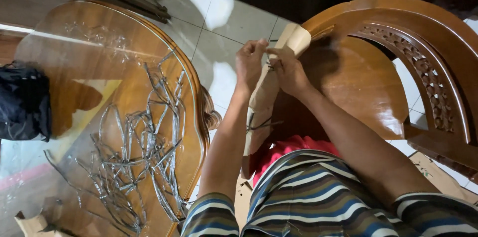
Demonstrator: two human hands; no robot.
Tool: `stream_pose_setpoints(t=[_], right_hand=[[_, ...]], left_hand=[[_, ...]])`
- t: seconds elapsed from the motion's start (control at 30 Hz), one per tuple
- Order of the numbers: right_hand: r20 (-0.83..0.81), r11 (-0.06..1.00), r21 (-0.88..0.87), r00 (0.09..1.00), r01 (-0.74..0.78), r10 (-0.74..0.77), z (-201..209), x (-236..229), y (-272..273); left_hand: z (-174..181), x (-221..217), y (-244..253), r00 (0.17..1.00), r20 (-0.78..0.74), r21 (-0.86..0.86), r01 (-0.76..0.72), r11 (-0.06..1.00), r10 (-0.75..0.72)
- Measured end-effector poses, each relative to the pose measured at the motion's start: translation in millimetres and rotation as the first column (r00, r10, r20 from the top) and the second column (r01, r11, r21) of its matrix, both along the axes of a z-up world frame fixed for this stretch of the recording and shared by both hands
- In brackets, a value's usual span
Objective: The person prepares packaging materials by folding pieces of cardboard and securing them with wire ties.
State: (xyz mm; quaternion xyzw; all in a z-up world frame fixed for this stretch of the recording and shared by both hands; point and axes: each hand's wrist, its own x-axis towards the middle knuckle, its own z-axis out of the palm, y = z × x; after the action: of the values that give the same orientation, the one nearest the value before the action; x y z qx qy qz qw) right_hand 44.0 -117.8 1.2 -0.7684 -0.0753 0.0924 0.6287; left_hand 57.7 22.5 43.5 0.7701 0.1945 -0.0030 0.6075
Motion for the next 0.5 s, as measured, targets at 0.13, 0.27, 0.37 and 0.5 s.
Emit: stream_pose_setpoints(t=[0.13,0.27,0.37,0.5], right_hand=[[0.118,0.961,-0.263,0.986,-0.085,0.119,-2.2,3.6,-0.1],[-0.025,0.979,-0.19,0.997,-0.074,0.071,-10.9,7.8,-4.9],[-0.101,0.99,-0.13,0.994,-0.06,0.047,3.3,9.2,-8.1],[-0.112,0.975,-0.153,0.983,-0.164,0.148,6.4,2.0,13.6]], left_hand=[[0.6,-0.5,-6.8,1.0,-0.017,-0.157,0.004,0.988,-0.007],[19.5,-13.4,-5.1,0.994,-0.089,-0.079,0.058,0.995,-0.065],[-10.6,-41.6,3.1,0.933,-0.315,0.092,0.214,0.973,-0.175],[-30.0,-60.2,-7.0,0.856,-0.412,0.309,0.454,0.836,-0.312]])
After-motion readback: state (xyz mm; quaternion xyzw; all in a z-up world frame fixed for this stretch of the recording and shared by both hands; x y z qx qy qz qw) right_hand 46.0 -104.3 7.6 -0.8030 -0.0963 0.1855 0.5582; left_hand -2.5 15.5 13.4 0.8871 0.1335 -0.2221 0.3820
